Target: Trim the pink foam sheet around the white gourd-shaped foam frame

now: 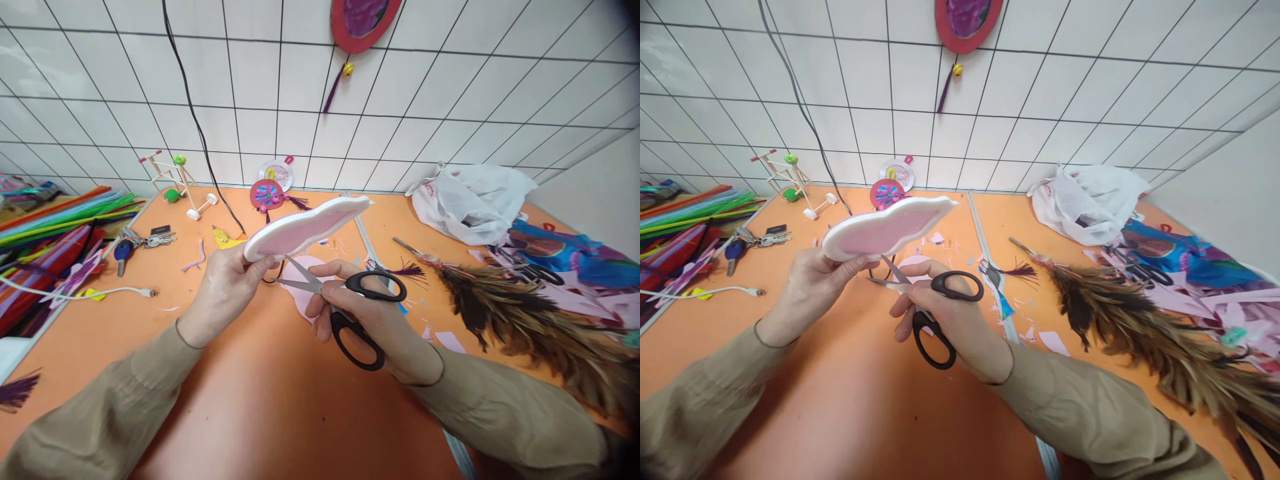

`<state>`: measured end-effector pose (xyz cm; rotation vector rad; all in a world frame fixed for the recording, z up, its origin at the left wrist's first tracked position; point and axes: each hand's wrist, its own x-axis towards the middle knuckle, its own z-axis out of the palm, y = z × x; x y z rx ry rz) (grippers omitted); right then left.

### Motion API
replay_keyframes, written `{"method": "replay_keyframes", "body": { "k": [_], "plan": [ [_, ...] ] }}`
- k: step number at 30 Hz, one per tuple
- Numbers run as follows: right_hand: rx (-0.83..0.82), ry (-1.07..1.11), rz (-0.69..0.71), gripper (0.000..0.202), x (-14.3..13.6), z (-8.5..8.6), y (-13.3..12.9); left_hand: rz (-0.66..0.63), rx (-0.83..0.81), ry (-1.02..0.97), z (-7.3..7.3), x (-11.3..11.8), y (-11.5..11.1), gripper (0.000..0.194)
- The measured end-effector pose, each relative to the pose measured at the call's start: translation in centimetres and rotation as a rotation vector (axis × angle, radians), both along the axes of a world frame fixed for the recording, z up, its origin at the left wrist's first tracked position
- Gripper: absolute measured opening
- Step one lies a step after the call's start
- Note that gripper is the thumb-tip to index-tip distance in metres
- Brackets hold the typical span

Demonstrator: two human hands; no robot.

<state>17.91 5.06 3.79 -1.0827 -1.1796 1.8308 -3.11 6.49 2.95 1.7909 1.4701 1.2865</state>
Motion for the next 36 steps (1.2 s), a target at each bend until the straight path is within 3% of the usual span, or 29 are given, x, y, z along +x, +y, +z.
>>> {"method": "replay_keyframes", "body": {
  "k": [17,22,29,36],
  "plan": [
    [-0.013,0.061,-0.020,0.028,-0.52,0.19,-0.80,0.036,0.030,0.045,-0.37,0.26,0.05,0.016],
    [0.003,0.076,0.058,0.028,-0.25,0.00,-0.91,0.051,-0.006,-0.023,-0.15,0.11,0.18,0.018],
    [0.046,0.027,-0.017,0.029,0.12,0.17,-0.42,0.035,-0.083,-0.180,0.40,0.26,0.26,0.020],
    [0.043,-0.021,-0.015,0.030,0.21,0.10,-0.13,0.037,-0.056,-0.123,-0.06,0.20,0.17,0.020]
  ]
}}
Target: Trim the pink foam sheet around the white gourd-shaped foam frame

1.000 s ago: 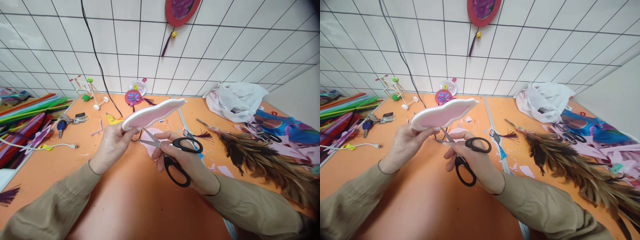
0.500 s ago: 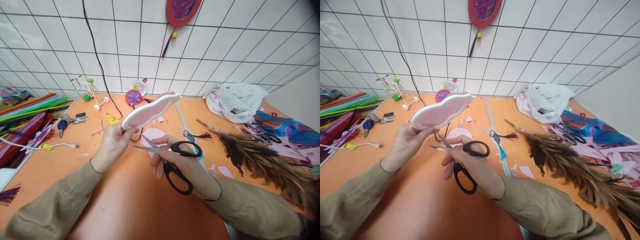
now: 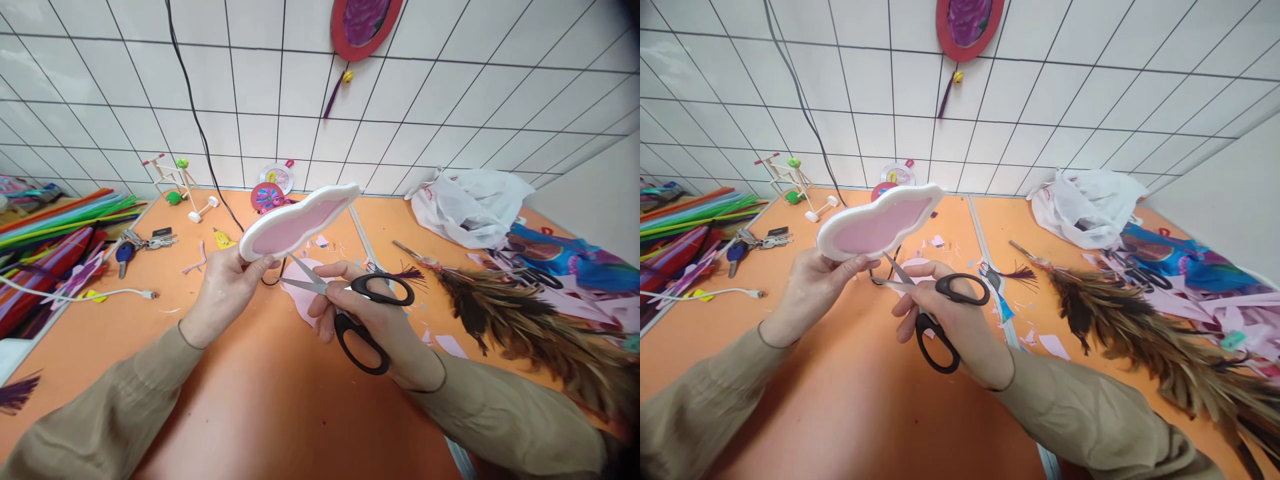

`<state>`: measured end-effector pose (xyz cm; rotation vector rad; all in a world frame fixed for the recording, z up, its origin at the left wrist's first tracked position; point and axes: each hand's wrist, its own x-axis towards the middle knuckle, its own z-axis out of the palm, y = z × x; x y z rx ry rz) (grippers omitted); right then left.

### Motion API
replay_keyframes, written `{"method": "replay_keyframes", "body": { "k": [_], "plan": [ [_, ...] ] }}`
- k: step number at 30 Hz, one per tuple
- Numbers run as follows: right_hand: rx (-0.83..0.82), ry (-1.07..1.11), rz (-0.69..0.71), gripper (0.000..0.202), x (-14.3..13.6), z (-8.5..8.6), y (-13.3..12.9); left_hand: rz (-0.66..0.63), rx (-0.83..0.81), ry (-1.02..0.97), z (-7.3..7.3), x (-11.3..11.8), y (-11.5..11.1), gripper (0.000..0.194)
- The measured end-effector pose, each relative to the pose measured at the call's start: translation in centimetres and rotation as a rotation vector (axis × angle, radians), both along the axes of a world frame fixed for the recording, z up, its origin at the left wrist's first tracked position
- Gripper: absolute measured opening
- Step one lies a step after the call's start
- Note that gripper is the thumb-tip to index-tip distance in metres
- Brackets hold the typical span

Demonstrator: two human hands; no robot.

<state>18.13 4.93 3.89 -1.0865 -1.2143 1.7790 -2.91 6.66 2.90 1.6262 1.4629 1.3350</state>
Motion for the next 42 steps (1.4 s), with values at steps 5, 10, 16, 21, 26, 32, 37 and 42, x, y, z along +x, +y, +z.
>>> {"method": "replay_keyframes", "body": {
  "k": [5,10,16,21,26,32,37,42],
  "plan": [
    [-0.006,0.018,0.002,0.031,-0.1,0.3,0.1,0.008,0.053,0.084,-0.2,0.0,0.0,0.021],
    [-0.011,-0.007,-0.012,0.032,-0.3,0.5,0.1,0.031,0.140,0.171,-0.5,-0.1,-0.1,0.022],
    [0.021,0.011,-0.005,0.029,-0.3,-0.2,0.1,0.012,0.199,0.188,-0.4,0.3,-0.3,0.020],
    [0.039,-0.001,0.000,0.025,-0.1,-0.9,0.1,0.036,0.177,0.172,-0.4,0.4,-0.3,0.020],
    [0.055,0.020,-0.003,0.026,-0.2,-1.1,0.1,0.010,0.149,0.117,-0.3,0.3,-0.4,0.019],
    [0.074,0.046,0.001,0.029,-0.3,-0.7,0.3,-0.041,0.158,0.120,-0.4,0.3,-0.5,0.019],
    [0.077,0.046,-0.012,0.029,-0.3,-0.3,0.3,-0.079,0.235,0.196,-0.7,0.1,-0.5,0.018],
    [0.057,0.066,-0.003,0.029,-0.4,-0.3,0.3,-0.119,0.305,0.309,-0.5,0.0,-0.6,0.018]
  ]
}}
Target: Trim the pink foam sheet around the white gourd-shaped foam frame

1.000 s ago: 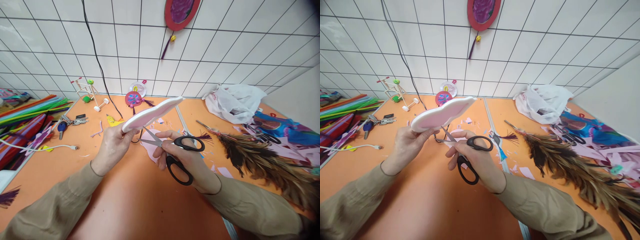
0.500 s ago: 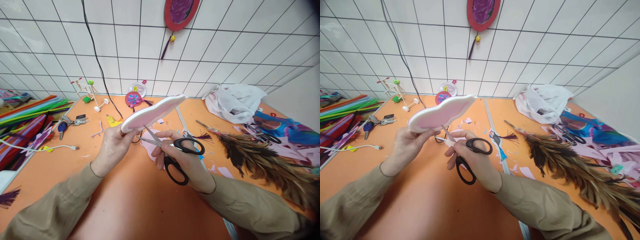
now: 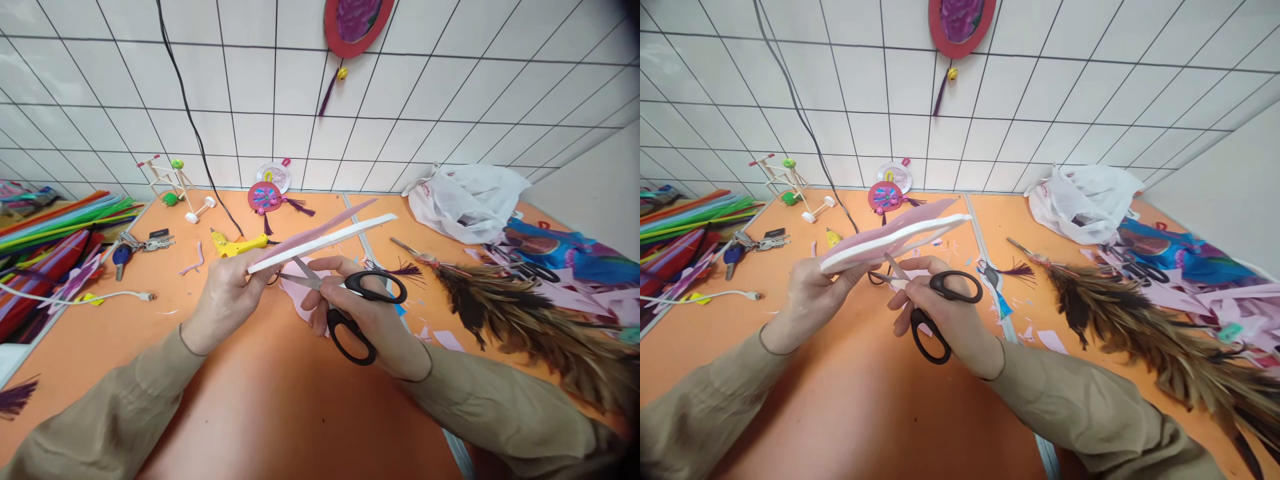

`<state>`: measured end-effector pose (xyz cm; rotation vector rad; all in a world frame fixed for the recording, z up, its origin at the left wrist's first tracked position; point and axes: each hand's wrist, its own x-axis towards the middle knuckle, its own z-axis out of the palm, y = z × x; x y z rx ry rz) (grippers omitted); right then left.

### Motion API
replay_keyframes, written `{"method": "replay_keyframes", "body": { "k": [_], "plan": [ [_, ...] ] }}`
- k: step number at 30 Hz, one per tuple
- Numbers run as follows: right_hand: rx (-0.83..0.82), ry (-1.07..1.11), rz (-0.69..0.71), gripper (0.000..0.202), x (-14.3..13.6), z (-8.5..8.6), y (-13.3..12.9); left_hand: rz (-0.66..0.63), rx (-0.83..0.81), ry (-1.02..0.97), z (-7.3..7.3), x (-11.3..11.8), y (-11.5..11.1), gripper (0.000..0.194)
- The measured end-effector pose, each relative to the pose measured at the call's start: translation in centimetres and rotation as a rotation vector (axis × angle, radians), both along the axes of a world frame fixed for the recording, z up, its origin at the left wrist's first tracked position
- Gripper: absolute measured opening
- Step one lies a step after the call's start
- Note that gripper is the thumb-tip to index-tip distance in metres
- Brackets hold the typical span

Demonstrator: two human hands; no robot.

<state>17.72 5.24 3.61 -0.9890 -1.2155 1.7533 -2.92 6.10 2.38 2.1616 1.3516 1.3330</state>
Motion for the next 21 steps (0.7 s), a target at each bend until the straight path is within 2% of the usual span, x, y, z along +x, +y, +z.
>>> {"method": "replay_keyframes", "body": {
  "k": [3,8,21],
  "plan": [
    [-0.003,-0.003,0.002,0.027,0.01,-0.07,0.01,-0.041,-0.002,0.005,0.10,0.05,0.01,0.020],
    [0.006,0.008,0.030,0.026,0.08,-0.31,-0.04,0.026,-0.031,-0.073,0.13,0.42,-0.04,0.018],
    [-0.004,0.050,0.030,0.023,-0.10,-0.11,-0.65,0.020,-0.027,-0.072,0.23,0.44,0.09,0.017]
  ]
}}
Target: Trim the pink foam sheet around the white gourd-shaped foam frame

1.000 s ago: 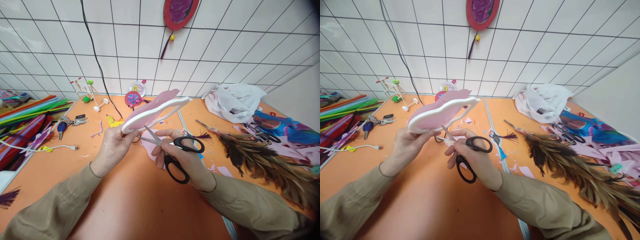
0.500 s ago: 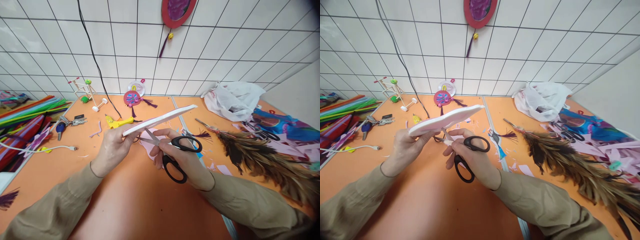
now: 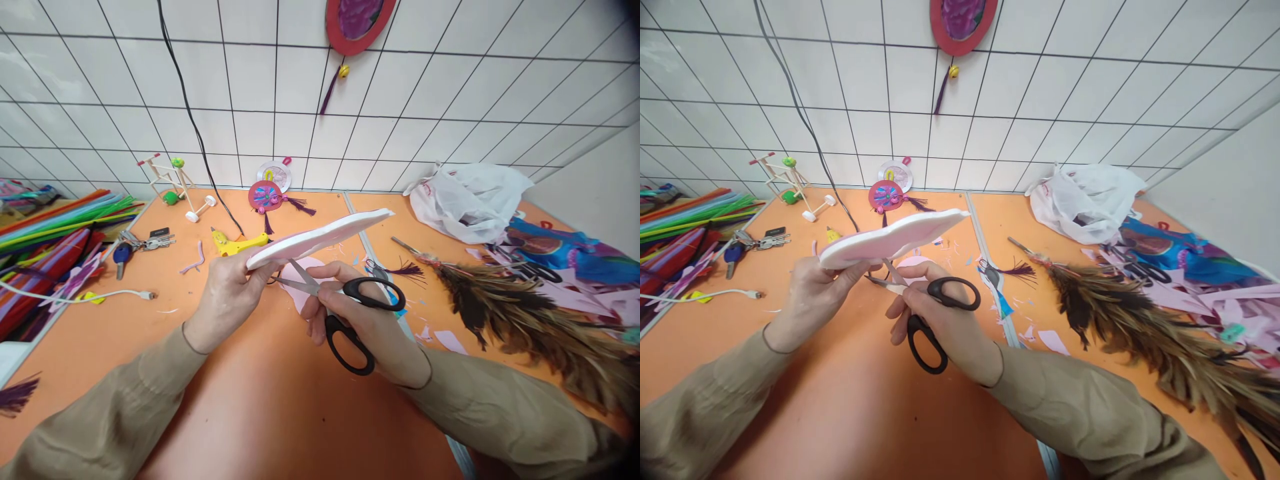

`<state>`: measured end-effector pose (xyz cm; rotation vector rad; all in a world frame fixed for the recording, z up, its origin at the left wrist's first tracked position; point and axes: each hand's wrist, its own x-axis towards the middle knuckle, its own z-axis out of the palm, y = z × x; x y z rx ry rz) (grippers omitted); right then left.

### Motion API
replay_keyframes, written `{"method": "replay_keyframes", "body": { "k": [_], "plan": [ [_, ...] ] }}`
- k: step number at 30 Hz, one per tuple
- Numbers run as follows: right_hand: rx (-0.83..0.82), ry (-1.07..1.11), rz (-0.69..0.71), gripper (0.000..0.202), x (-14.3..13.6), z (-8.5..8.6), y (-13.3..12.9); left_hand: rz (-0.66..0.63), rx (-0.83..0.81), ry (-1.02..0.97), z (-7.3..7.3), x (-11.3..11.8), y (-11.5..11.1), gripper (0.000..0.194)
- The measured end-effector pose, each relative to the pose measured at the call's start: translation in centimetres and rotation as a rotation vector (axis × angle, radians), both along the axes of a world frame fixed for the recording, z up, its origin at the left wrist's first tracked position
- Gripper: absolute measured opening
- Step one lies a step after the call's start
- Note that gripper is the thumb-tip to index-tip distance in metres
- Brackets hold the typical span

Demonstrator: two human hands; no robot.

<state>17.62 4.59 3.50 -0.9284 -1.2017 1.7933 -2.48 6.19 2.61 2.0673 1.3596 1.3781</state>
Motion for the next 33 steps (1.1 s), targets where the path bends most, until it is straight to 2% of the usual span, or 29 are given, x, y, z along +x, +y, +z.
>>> {"method": "replay_keyframes", "body": {
  "k": [10,18,26,33],
  "plan": [
    [-0.011,0.029,-0.008,0.026,-0.3,-0.1,-0.5,0.003,0.002,-0.018,0.1,0.1,-0.1,0.016],
    [-0.013,0.047,-0.007,0.028,-0.4,-0.5,-0.2,0.033,-0.084,-0.081,0.0,0.3,-0.1,0.017],
    [-0.042,0.065,-0.007,0.025,-0.5,-0.9,-0.7,0.026,-0.054,-0.053,-0.3,0.2,0.0,0.017],
    [-0.060,0.101,-0.031,0.028,-1.0,-1.6,-1.0,0.085,-0.058,-0.056,-0.6,0.5,-0.1,0.017]
  ]
}}
